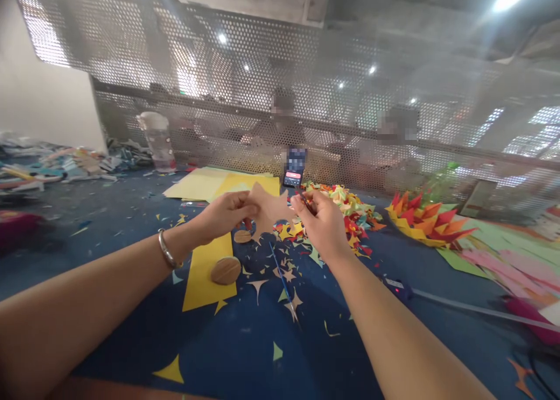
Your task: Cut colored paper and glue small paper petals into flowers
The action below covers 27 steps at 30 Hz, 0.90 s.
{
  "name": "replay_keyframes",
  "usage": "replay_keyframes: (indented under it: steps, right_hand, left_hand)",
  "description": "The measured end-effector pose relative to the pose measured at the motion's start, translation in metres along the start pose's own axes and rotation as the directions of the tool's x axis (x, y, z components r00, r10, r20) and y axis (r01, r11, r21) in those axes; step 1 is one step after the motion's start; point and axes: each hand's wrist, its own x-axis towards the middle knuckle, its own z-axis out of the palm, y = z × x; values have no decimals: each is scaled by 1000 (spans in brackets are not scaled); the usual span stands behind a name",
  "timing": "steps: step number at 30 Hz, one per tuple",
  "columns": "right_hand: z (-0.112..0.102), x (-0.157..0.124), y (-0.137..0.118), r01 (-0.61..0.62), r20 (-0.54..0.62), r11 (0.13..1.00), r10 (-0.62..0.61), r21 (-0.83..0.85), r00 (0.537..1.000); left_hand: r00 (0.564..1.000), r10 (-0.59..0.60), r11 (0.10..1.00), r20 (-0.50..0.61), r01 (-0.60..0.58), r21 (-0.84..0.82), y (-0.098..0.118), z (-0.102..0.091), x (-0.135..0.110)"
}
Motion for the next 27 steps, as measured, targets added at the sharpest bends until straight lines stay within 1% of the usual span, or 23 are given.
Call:
replay_keyframes:
  steps: [2, 3, 5, 6, 8, 9, 10, 11, 12, 15, 18, 22, 25, 27]
  right_hand:
    - [2, 0, -1, 4, 69, 1000, -6, 26, 998]
    - [3, 0, -1, 6, 110, 999, -10, 41, 994]
    - [5, 0, -1, 8, 168, 998, -19, 65, 986]
    - [5, 1, 0, 7, 176, 997, -20, 73, 984]
    - [4, 2, 3, 2, 157, 996, -16, 84, 987]
    - [3, 3, 5, -2, 141, 996, -11, 89, 990]
    - [2, 3, 6, -7, 127, 995, -5, 95, 992]
    - [1, 3, 7, -14, 117, 995, 2, 102, 993]
    - [1, 4, 8, -21, 112, 994, 8, 109, 994]
    - [0, 3, 7, -37, 110, 991, 22, 131, 994]
    - [1, 2, 5, -44, 111, 988, 27, 149, 993]
    - [0, 2, 4, -57, 114, 986, 39, 156, 993]
    - [0, 3, 6, -59, 123, 986, 40, 156, 992]
    - [0, 3, 5, -58, 129, 985, 37, 163, 991]
  left_hand:
    - [996, -2, 1000, 89, 1, 9, 4, 2, -3]
    - [994, 0, 1000, 112, 0, 4, 6, 4, -4]
    - [993, 16, 1000, 116, -15, -12, 8, 4, -4]
    - [994, 25, 1000, 106, -23, -19, 8, 3, -4]
    - [996, 25, 1000, 82, -26, 8, 4, -4, -1]
    - [997, 11, 998, 83, -15, 56, 1, -9, 0]
    - [997, -21, 988, 75, 10, 151, -3, -15, 1]
    - [995, -28, 961, 94, 0, 278, -6, -20, 2]
    - [990, -48, 911, 131, -10, 413, -10, -25, 2]
    - [980, -107, 851, 168, 3, 525, -17, -32, 0]
    - [970, -139, 849, 200, 13, 529, -19, -30, -1]
    - [965, -164, 893, 202, 58, 447, -21, -27, 1]
    - [964, -165, 940, 210, 89, 329, -19, -28, 2]
    - [966, -148, 975, 213, 106, 197, -14, -26, 2]
